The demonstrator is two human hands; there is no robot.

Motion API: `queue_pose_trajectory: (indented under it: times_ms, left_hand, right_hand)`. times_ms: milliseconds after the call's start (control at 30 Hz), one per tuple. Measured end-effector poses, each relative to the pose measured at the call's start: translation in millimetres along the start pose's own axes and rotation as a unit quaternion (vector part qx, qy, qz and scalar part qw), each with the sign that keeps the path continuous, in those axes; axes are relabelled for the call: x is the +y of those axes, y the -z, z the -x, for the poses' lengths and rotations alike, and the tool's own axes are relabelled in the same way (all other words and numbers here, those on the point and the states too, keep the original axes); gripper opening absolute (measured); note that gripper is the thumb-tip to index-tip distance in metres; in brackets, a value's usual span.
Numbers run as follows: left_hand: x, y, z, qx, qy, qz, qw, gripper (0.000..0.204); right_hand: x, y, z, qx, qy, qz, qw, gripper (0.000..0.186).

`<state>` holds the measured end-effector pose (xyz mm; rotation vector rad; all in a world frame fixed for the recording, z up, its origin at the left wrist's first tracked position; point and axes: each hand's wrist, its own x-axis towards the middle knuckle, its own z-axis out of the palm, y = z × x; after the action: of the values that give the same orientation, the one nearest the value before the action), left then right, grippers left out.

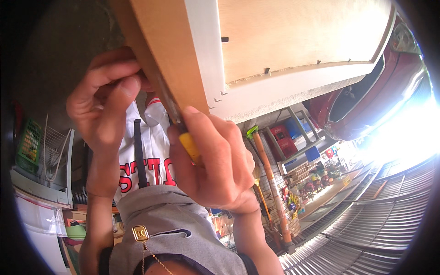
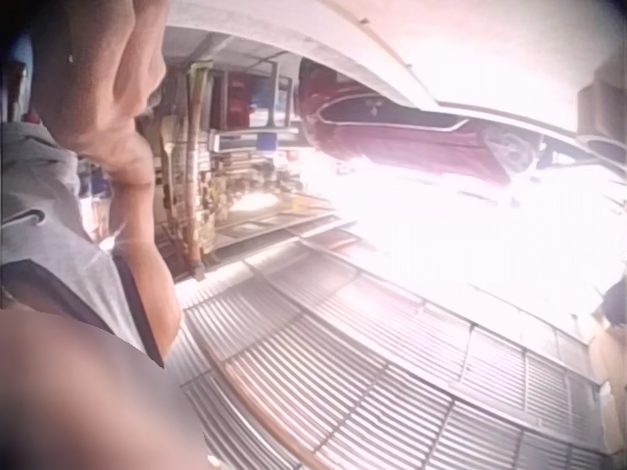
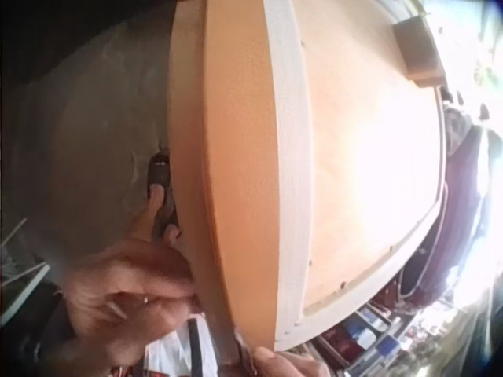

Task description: The person trims excess wood trim from the edges of a wooden frame using a utility knife. They repeatedly score and peel away thin strips along the frame's perimeter, working around all four sides.

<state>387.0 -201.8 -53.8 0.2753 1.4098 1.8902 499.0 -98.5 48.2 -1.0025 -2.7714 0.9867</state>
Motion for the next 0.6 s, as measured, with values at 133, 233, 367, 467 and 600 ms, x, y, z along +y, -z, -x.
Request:
queue_pose_trajectory:
  times_ms: [133, 233, 367, 467, 600]
  left_hand:
    - [-5, 6, -1, 0.001, 0.012, 0.061, 0.998, 0.023]
    - [-7, 5, -6, 0.03, 0.004, 0.117, 0.993, 0.026]
    - [-3, 3, -23, 0.112, 0.01, 0.147, 0.983, 0.03]
    - [3, 1, -39, 0.115, 0.003, 0.104, 0.988, 0.026]
    - [13, -6, -50, 0.183, -0.075, -0.026, 0.98, 0.027]
  right_hand:
    - [-2, -1, -13, -0.011, 0.029, 0.034, 0.999, 0.036]
    - [-5, -3, -18, -0.008, 0.031, 0.042, 0.999, 0.033]
    - [-7, -6, -22, -0.007, 0.034, 0.037, 0.999, 0.033]
    - [-7, -8, -26, -0.002, 0.043, 0.022, 0.999, 0.034]
    - [-11, -9, -30, 0.003, 0.042, 0.025, 0.999, 0.034]
